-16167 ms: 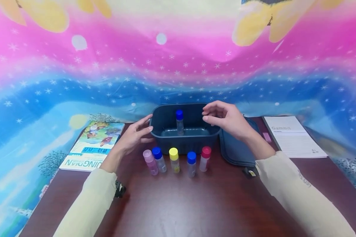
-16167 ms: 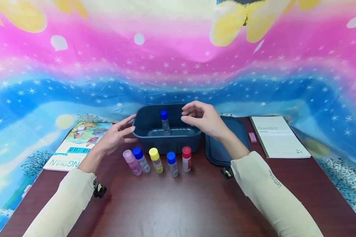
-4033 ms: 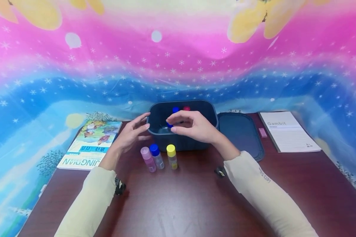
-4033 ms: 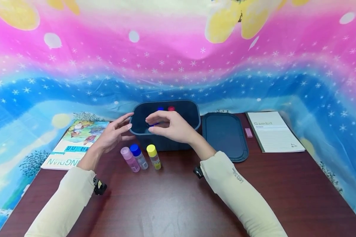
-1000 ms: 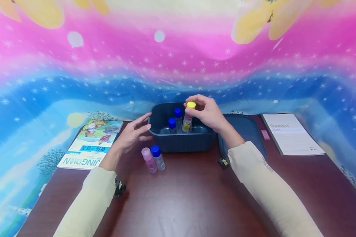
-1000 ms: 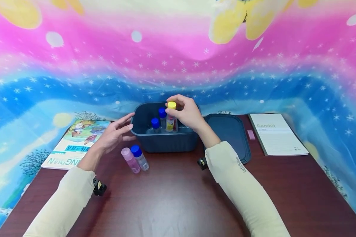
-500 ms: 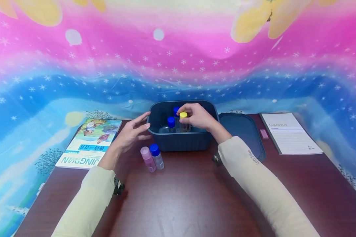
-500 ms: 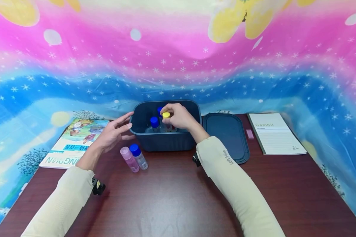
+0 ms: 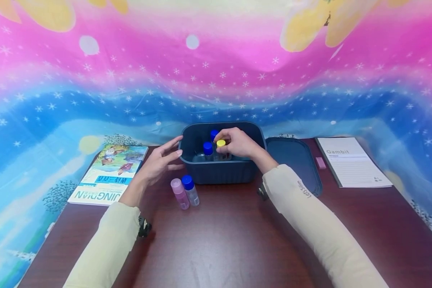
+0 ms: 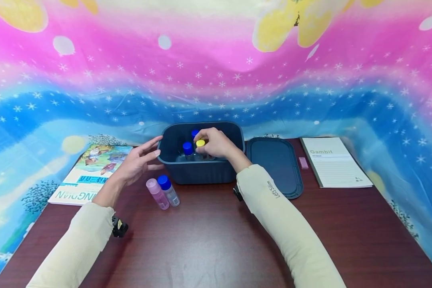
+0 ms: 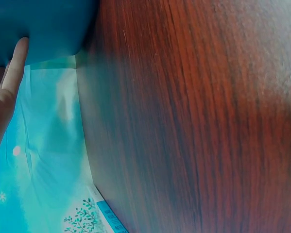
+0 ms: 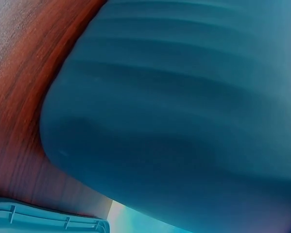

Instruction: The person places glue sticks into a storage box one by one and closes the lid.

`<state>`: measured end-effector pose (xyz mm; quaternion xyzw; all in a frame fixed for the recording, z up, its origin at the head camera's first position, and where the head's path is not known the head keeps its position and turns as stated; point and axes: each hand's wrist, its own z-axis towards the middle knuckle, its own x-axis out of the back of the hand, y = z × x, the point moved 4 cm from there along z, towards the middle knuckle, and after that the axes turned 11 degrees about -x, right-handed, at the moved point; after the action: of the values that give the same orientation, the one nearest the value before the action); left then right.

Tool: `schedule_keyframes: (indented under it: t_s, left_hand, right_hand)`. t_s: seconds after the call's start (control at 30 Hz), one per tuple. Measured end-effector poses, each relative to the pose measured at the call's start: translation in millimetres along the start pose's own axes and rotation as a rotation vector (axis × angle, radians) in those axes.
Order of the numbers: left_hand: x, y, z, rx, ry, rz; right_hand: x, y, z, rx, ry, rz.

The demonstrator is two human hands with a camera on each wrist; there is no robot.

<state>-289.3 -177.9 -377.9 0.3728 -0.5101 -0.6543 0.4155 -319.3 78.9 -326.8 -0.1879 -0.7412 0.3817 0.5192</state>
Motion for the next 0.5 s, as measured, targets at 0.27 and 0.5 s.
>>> schedule_keyframes:
  t_s: [0.27,0.5]
  left_hand:
    - [-1.4,1.1,-1.1,0.0,-0.001,-0.002]
    - [-1.6,1.1,-0.7,0.002,0.0,0.017]
  right_hand:
    - [6.5,-2.2,-5.4,0.023,0.011,0.025]
    - [15.4,-8.7,-20.7,0.05,0.079,-0.016]
